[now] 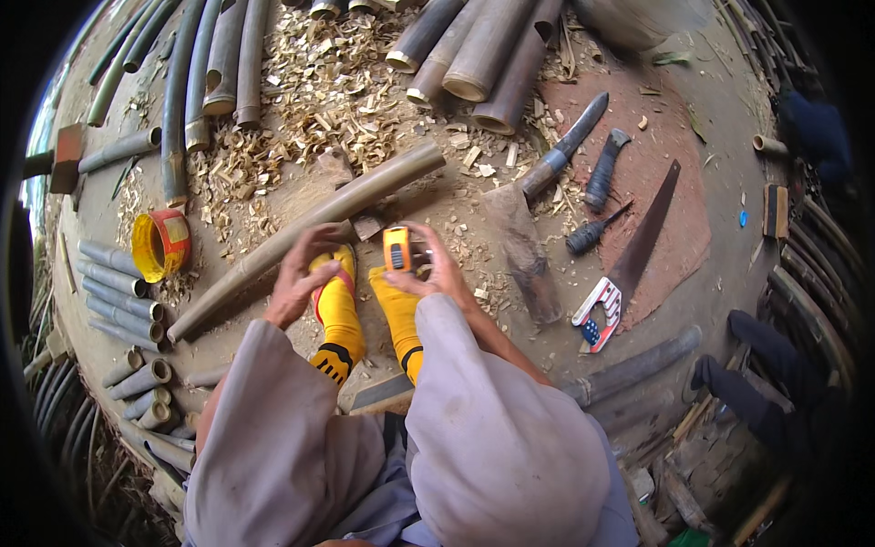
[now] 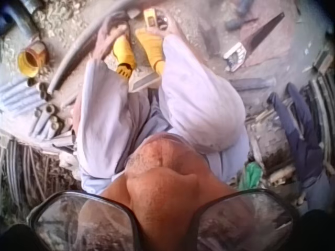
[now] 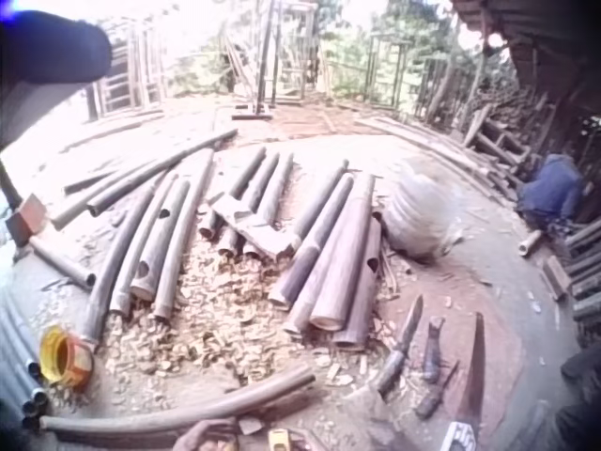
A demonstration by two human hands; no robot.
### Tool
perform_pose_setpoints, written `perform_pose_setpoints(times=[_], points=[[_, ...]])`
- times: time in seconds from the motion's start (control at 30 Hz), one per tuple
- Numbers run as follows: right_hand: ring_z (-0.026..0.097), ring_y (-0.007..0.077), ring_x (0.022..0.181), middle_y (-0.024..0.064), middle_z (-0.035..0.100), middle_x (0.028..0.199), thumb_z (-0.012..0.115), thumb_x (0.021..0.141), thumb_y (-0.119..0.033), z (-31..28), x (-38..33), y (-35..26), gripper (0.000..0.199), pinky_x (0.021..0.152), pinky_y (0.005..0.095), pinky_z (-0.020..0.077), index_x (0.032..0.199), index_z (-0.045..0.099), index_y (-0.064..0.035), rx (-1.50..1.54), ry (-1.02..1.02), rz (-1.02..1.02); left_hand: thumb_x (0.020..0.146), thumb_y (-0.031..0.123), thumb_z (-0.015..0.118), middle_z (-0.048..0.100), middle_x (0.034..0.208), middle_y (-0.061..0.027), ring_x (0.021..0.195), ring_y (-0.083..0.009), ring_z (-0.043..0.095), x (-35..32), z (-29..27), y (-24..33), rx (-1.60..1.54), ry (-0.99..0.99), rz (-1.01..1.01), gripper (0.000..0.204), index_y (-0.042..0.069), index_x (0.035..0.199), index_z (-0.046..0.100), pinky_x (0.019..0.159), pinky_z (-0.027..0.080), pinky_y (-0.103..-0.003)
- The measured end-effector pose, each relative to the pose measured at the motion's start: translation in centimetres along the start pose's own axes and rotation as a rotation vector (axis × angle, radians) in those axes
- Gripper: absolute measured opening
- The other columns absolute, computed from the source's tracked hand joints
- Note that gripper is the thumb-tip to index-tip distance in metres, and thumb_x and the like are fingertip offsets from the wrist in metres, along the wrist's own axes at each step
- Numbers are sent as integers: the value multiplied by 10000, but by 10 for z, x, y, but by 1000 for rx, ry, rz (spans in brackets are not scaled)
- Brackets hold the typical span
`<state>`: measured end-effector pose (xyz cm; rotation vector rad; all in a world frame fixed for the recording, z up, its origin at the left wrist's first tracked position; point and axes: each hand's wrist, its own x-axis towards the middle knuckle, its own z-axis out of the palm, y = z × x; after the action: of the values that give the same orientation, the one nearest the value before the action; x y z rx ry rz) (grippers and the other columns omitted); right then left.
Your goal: The person measures bamboo poles with a tape measure, marks them, and cuts them with a hand saw. They then use a knife to smooth the cut edges of the bamboo pieces.
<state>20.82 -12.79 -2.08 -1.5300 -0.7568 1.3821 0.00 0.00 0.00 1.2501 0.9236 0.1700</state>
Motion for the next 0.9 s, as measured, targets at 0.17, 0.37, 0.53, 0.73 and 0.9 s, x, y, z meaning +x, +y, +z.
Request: perform_pose_setpoints(times=[0.17, 0.37, 0.53, 0.73, 0.9], points=[[540, 243, 1103, 131, 513, 1241, 811, 612, -101, 44, 6, -7, 830, 891, 382, 480, 1327, 391, -133, -16, -97, 49, 826, 268, 658, 579, 1117, -62, 1011, -154, 553, 8, 35, -8, -387, -118, -93, 552, 100, 1299, 430, 821, 479, -292], [544, 236, 1077, 115, 515, 1174, 743, 639, -7, 35, -6, 4, 711, 899, 375, 478, 1269, 419, -67, 262, -228, 247, 753, 218, 694, 547, 1195, -101, 1141, -218, 499, -5, 21, -17, 103, -184, 95, 640, 57, 1314, 432, 973, 394, -350], [576, 169, 886, 68, 544, 963, 713, 712, -16, 46, -10, 5, 348, 754, 321, 502, 996, 515, -53, 591, -157, 483, 806, 434, 585, 550, 969, -149, 931, -283, 502, -20, 10, -18, 462, -179, 17, 470, 30, 1044, 562, 961, 314, -385], [591, 189, 661, 71, 573, 747, 663, 728, 3, 34, 2, -5, 181, 634, 313, 497, 825, 518, -44, 723, -29, 348, 836, 403, 553, 565, 866, -121, 846, -245, 524, -21, 11, -32, 436, 47, 60, 394, 31, 961, 581, 819, 399, -338], [552, 110, 669, 38, 557, 756, 669, 754, -37, 20, 10, -19, 156, 601, 255, 476, 804, 521, -43, 463, -8, 171, 840, 381, 556, 511, 657, -29, 633, -134, 468, -24, -5, -34, 222, -12, -117, 346, 44, 827, 630, 615, 387, -277]])
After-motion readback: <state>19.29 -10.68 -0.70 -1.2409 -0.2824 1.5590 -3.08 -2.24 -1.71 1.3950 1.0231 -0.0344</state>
